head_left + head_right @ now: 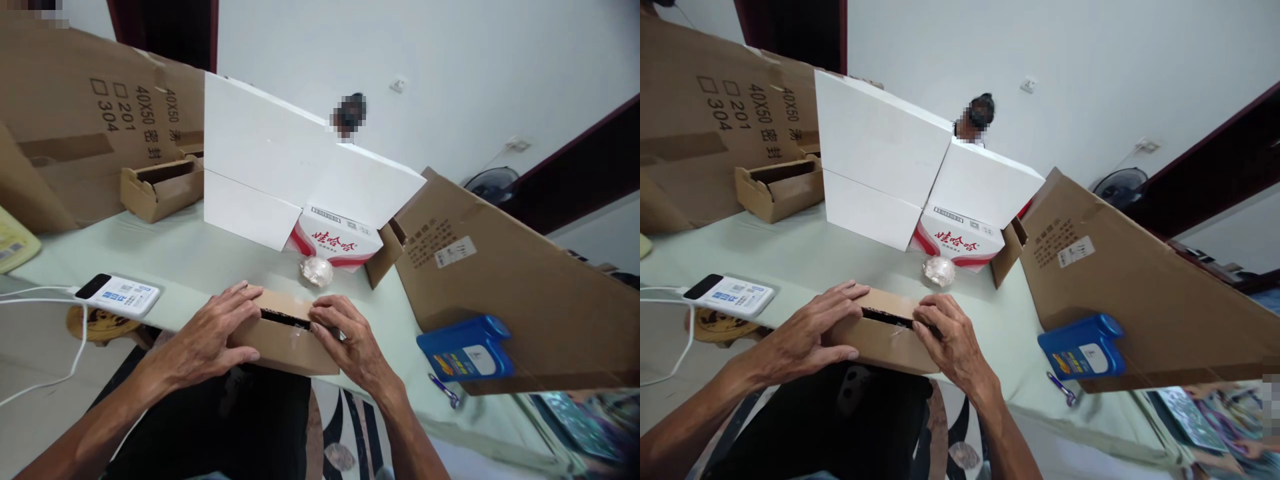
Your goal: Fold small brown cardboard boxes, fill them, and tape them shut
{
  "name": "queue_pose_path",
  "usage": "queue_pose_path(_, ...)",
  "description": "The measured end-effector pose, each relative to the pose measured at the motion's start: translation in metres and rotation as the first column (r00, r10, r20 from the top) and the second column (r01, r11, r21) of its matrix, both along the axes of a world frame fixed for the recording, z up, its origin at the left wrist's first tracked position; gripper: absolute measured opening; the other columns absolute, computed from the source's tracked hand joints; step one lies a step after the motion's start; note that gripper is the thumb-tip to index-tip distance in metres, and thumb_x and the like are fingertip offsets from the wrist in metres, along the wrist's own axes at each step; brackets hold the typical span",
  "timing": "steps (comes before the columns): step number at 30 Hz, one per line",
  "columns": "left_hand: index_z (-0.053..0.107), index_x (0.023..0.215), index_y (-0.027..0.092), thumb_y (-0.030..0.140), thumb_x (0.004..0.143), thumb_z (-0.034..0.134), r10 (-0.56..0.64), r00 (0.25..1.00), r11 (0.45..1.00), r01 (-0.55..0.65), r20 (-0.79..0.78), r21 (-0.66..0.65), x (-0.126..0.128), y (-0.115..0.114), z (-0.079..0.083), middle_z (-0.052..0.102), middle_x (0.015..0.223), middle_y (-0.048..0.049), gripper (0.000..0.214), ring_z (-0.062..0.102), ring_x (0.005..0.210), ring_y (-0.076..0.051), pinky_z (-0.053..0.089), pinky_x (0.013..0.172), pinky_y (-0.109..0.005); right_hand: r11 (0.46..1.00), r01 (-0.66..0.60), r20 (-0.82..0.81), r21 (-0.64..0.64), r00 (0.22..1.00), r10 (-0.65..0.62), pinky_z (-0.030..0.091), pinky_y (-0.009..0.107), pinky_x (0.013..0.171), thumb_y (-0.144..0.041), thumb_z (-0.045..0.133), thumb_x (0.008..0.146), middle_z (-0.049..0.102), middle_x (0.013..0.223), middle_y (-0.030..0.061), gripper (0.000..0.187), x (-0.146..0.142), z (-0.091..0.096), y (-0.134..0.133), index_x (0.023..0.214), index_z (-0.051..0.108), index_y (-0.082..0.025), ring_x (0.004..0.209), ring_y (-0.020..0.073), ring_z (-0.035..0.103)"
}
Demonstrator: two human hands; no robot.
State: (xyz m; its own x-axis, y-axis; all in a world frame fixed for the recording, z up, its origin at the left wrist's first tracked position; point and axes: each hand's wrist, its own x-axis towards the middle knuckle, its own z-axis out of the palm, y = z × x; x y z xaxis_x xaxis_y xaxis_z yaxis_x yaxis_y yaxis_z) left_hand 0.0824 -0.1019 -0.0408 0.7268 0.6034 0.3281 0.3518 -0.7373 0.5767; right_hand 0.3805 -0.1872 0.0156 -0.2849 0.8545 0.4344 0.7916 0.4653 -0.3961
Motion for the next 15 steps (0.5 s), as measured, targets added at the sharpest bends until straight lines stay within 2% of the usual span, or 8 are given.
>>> queue_pose_path(5,0.067,0.120,0.025,0.028,0.084,0.089,-0.005,0.998,0.997,0.009,-0.056,0.079,0.012,0.000,0.013,0.062,0.161,-0.0141,0.042,0.043,0.160,-0.047,0.047,0.119,-0.067,0.988,0.072,-0.074,0.137,0.995,-0.062,0.058,0.043,0.091,-0.016,0.060,0.108,0.074,0.112,0.0089,0.015,-0.012,-0.020,-0.008,0.108,0.072,-0.026,0.106,0.0251,0.071)
queue_pose_path(10,0.070,0.117,0.023,0.026,0.097,0.076,-0.057,0.998,0.983,0.062,-0.035,0.172,0.042,-0.005,0.034,0.072,0.142,-0.0117,0.021,0.053,0.151,-0.040,0.048,0.115,-0.056,0.974,0.114,-0.132,0.194,0.987,-0.089,0.058,0.044,0.087,-0.017,0.058,0.107,0.076,0.105,0.0093,0.017,-0.021,-0.031,-0.011,0.100,0.071,-0.025,0.099,0.0251,0.071)
queue_pose_path(15,0.071,0.105,0.021,0.025,0.099,0.072,-0.124,0.989,0.983,0.132,-0.075,0.127,0.064,-0.004,0.042,0.072,0.123,-0.0103,0.007,0.066,0.121,-0.032,0.051,0.098,-0.047,0.960,0.132,-0.132,0.246,0.986,-0.102,0.056,0.044,0.086,-0.016,0.059,0.107,0.076,0.105,0.0087,0.017,-0.024,-0.035,-0.013,0.097,0.069,-0.025,0.097,0.0242,0.070)
